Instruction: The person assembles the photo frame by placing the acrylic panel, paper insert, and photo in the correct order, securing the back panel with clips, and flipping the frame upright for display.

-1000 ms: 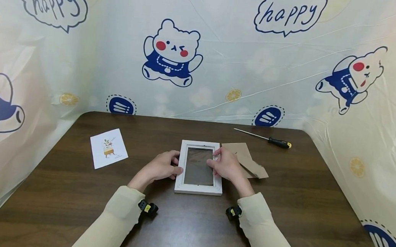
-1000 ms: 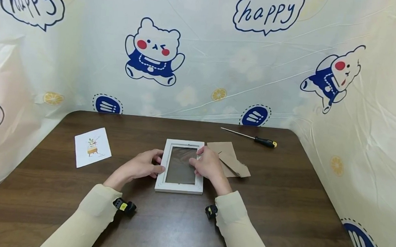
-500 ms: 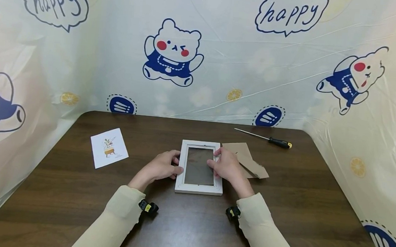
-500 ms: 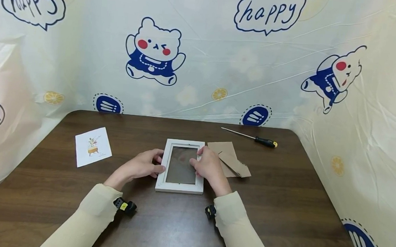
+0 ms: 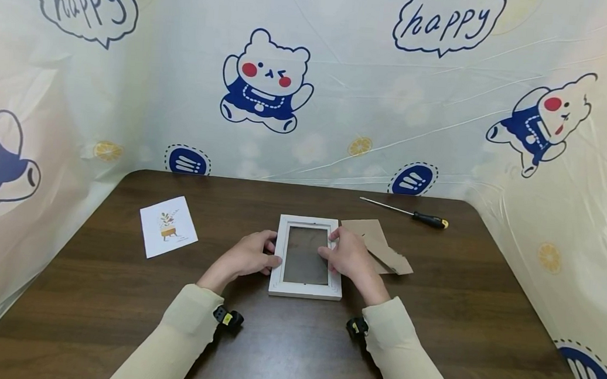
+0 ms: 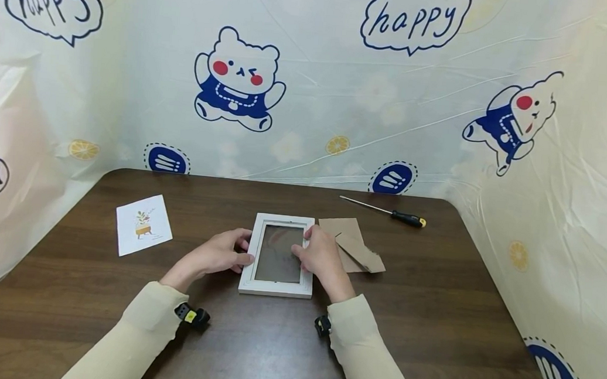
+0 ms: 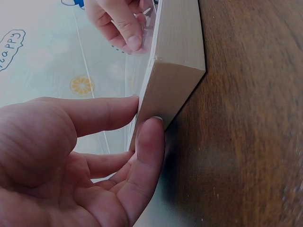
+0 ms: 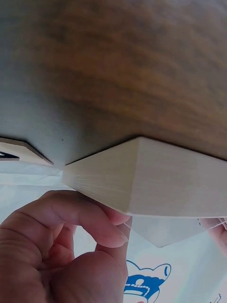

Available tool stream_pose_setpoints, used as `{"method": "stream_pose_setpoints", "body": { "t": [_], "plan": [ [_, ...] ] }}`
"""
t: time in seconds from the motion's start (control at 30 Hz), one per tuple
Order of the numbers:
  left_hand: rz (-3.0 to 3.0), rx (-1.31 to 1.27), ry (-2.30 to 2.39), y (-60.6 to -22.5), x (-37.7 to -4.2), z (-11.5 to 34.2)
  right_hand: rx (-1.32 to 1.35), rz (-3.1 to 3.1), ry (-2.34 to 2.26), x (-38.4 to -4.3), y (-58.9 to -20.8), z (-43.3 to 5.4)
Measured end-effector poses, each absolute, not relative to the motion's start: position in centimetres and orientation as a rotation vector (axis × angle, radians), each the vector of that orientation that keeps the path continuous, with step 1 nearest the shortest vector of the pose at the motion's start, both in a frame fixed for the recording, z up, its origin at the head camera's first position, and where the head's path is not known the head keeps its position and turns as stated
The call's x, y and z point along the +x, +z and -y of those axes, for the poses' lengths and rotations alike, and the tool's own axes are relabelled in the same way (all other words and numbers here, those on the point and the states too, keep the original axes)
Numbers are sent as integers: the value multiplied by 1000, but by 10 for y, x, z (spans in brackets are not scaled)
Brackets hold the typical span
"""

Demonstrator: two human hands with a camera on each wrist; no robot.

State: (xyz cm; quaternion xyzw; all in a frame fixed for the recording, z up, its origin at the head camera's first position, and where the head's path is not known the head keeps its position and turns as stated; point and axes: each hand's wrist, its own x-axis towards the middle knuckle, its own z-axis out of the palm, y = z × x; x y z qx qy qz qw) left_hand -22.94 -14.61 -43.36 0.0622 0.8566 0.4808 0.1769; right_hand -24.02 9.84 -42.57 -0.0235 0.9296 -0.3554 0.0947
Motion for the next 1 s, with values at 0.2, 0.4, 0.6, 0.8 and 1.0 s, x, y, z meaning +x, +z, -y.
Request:
{"method": "stream_pose_setpoints", "body": {
  "t": [0.2,0.4,0.6,0.8,1.0],
  "plan": [
    [-2428,172,1356,-434,-230,147,-63,-2749,-1067,-240,-426,-98],
    [-2430,170,1347,-433,-230,147,-50,-2735,-1088,-241,-427,-98],
    [-2428,167,1347,-432,-229,146,-38,-2719,-1111,-241,-427,-98],
    [-2432,160,1340,-432,-229,146,-37,-2713,-1124,-243,-427,-98],
    [-2435,160,1330,-432,-229,146,-45,-2718,-1135,-243,-427,-98]
  ]
}}
